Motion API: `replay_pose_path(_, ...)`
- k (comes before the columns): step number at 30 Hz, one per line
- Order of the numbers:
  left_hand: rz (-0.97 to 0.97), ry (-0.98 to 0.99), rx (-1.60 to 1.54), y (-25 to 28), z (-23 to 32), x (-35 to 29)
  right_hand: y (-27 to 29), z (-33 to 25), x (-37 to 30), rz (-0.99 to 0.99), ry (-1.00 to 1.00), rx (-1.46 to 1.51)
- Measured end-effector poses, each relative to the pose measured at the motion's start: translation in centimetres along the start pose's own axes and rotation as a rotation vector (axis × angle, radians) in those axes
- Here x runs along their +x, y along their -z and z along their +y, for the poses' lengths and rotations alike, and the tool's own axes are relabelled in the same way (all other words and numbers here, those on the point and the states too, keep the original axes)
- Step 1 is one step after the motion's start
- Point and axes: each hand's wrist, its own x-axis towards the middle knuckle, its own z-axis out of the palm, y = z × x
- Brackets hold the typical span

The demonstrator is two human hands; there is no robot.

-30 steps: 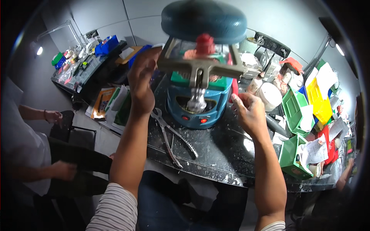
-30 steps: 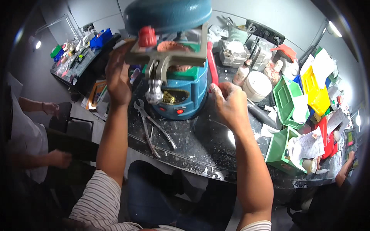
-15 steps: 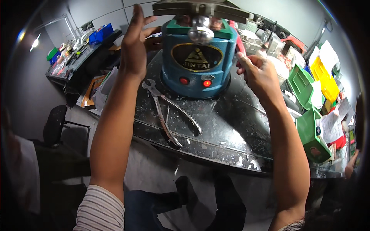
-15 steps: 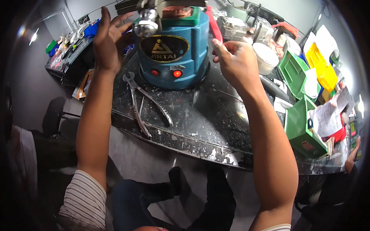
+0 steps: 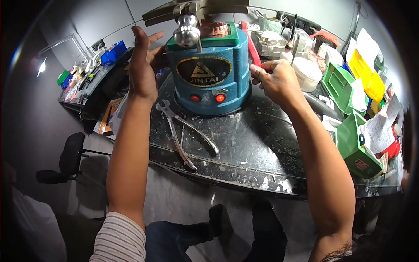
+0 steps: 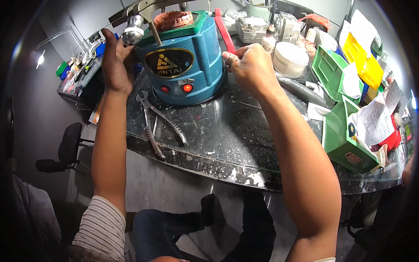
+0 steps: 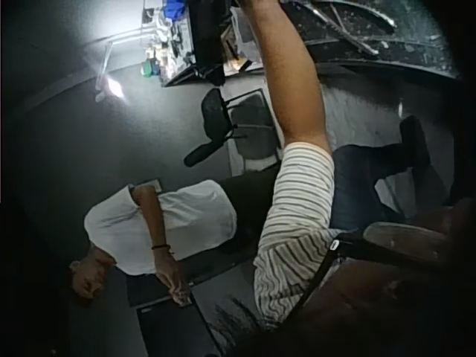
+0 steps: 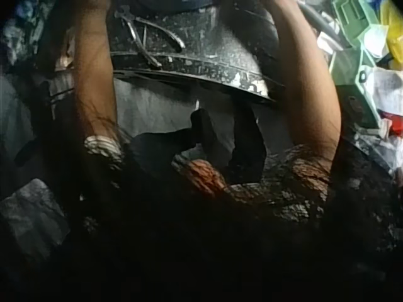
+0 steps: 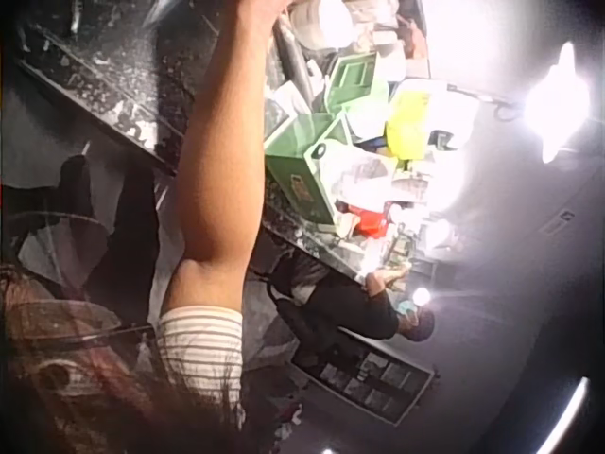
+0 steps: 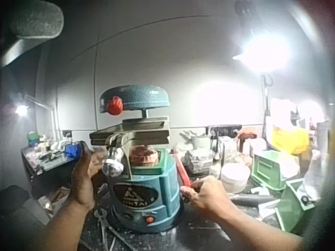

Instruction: The person operates a vacuum forming machine over a dental model and uses a metal probe to work along the edges of the model.

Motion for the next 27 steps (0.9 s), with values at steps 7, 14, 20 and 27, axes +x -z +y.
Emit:
replay_pose_path(7, -0.042, 0.015, -0.006, 0.2, 0.2, -0.2, 0.1, 0.0, 0.0, -0.001, 0.034, 0.007)
replay_pose_path(14, -0.186, -0.055, 0.184, 0.6, 0.2, -1.9, 1.0, -1.5, -0.5, -0.036, -0.039, 0.014)
replay_pose_path(20, -0.465, 0.023, 0.462, -0.4, 2.1, -2.8, 1.0, -1.4, -0.7, -0.029, -0.067, 0.089)
replay_pose_path(27, -0.521, -0.052, 0.544, 0.4, 0.6, -2.3, 1.0, -1.4, -0.6, -0.032, -0.051, 0.082)
